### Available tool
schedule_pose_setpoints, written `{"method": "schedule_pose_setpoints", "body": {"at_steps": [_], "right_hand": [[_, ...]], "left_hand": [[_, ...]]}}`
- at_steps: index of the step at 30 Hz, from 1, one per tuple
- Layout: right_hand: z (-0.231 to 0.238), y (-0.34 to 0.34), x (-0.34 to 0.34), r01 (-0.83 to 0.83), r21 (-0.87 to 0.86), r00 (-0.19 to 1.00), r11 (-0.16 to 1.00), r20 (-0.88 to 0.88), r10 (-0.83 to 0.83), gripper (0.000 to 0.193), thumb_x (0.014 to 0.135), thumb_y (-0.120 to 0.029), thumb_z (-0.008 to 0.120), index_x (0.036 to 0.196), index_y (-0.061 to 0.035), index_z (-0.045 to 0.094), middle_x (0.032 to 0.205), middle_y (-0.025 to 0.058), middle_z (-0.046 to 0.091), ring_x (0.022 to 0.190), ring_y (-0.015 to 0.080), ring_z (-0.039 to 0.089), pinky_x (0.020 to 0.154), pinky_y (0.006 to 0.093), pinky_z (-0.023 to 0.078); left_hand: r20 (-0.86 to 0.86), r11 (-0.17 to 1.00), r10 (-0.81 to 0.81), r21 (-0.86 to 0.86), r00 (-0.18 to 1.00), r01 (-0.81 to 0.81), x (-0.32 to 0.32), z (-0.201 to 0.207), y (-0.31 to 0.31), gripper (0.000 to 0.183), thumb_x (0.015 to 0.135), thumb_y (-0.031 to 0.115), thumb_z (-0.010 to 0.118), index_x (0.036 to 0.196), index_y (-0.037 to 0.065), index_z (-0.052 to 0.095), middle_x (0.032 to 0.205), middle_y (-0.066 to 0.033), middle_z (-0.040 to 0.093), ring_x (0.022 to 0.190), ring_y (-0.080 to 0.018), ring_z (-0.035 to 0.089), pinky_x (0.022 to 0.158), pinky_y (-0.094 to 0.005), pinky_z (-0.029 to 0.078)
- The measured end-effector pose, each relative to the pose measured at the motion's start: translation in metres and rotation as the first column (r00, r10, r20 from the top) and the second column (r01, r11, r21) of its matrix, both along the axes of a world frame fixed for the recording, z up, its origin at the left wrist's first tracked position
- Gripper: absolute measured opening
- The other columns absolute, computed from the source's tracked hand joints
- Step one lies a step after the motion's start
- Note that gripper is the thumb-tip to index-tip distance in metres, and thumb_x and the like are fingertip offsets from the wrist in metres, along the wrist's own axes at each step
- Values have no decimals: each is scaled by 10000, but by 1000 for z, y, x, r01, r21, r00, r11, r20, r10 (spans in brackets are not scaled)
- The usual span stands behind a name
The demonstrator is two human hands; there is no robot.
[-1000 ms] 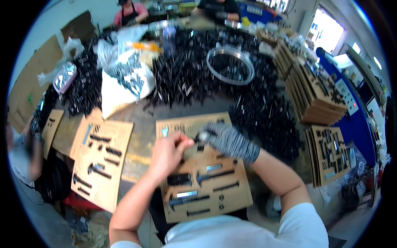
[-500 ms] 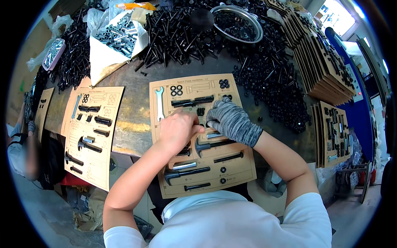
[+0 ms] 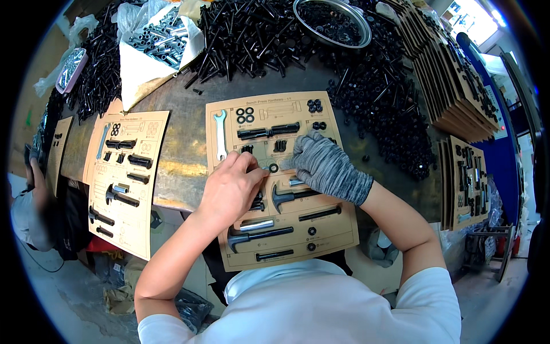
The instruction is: The person arranges various metal hardware items, including bolts, nuts, washers, and tools like hammers and wrenches, onto a cardboard template. They pick items from a large pile on the table and place them into designated slots on the board.
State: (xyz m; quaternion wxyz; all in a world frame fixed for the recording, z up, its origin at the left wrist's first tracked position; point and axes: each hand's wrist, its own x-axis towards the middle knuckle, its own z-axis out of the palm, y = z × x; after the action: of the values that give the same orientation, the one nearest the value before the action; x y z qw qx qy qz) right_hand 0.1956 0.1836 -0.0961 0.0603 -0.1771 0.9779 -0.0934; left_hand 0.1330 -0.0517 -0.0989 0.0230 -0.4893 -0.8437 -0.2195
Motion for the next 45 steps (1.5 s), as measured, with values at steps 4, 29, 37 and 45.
{"method": "schedule_pose_setpoints", "body": {"at_steps": [4, 29, 37, 45], "right_hand": [[-10, -8, -8, -71, 101, 997, 992, -8, 72, 350, 889, -314, 684, 1221, -218, 739, 1036, 91, 607, 1052, 265, 540, 1059, 391, 414], [-2, 17, 8, 129, -57, 989, 990, -62, -132, 285, 841, -219, 700, 1107, -157, 784, 1018, 117, 612, 1017, 286, 565, 957, 400, 485], [-3, 15, 4, 138, -21, 990, 990, -39, -139, 266, 870, -243, 698, 1109, -166, 783, 1029, 121, 615, 1010, 287, 571, 940, 403, 491], [-10, 23, 8, 90, -152, 984, 984, -138, -111, 283, 823, -209, 717, 1091, -139, 776, 990, 111, 602, 972, 295, 572, 905, 415, 496]], "left_hand": [[-59, 1000, 16, 9, 998, -16, -3, -3, 0, 177, 830, 79, 738, 1002, 95, 772, 962, -53, 615, 918, -248, 574, 788, -346, 523], [-28, 999, 2, 33, 1000, -1, -8, -4, -7, 215, 825, 78, 747, 1034, 115, 779, 925, -45, 577, 892, -247, 561, 751, -353, 516], [-29, 998, -66, 12, 997, 66, -5, -6, 4, 258, 810, 82, 759, 1061, 136, 783, 911, -47, 574, 879, -236, 559, 763, -346, 502], [-33, 997, -74, 27, 997, 75, -7, -7, 10, 271, 799, 76, 760, 1064, 128, 781, 900, -48, 571, 870, -240, 556, 761, -353, 499]]}}
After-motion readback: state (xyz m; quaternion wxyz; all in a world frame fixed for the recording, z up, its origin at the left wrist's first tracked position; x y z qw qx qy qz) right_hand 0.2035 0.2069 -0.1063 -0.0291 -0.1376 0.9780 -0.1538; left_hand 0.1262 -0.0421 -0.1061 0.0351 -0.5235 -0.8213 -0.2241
